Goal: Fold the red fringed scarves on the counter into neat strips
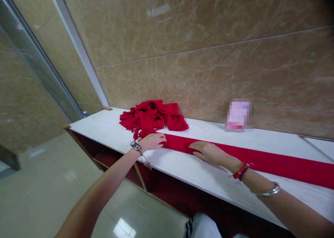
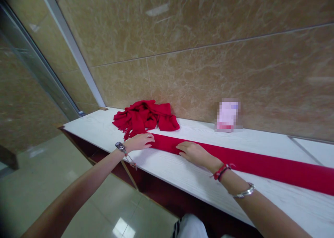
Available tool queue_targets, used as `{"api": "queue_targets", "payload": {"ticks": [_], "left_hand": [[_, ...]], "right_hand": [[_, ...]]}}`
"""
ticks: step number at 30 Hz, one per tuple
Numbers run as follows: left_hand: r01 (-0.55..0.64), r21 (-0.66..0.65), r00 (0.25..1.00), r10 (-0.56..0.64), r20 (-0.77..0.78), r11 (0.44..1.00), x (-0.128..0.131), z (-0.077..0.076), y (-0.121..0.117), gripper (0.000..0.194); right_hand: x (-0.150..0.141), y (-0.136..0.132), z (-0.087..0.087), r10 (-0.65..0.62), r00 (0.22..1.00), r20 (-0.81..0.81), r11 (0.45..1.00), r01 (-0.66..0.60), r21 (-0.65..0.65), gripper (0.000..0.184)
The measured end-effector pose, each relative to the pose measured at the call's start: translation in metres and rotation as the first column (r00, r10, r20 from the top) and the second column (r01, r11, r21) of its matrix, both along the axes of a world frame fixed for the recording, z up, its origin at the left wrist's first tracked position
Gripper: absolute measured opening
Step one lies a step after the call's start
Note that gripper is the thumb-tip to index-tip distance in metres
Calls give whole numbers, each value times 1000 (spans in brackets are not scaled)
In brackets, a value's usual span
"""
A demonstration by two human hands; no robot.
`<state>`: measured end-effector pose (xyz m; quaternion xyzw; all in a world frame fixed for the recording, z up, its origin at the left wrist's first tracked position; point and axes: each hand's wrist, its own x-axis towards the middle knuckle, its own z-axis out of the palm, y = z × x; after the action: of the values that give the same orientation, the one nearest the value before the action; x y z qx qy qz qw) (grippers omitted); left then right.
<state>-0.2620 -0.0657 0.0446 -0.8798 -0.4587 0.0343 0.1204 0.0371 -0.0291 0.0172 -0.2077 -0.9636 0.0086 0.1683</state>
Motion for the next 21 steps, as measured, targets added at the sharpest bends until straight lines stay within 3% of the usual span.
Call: {"api": "queue_targets", "payload": {"ticks": [3,6,9,13,21], "left_hand": [[-8,70,1000,9,-5,997,-6,-13,-1,20],[29,107,998,-23,-60,994,-15,-17,-4,29],[38,127,991,-20,-135,991,-17,-15,-6,36],[-16,146,981,43,-188,989,-12,-11,-7,28],[-139,187,968,173,-179,972,-5,2,-6,23]], "right_hand": [[-11,1,-1,24,999,26,999,-25,22,30],[-9,3,-7,21,999,28,998,-23,63,31],[-5,3,-13,3,1000,20,995,-5,96,32],[-3,2,-15,-10,1000,-27,995,12,98,30],[-4,-4,-10,-69,998,12,993,68,94,25]]}}
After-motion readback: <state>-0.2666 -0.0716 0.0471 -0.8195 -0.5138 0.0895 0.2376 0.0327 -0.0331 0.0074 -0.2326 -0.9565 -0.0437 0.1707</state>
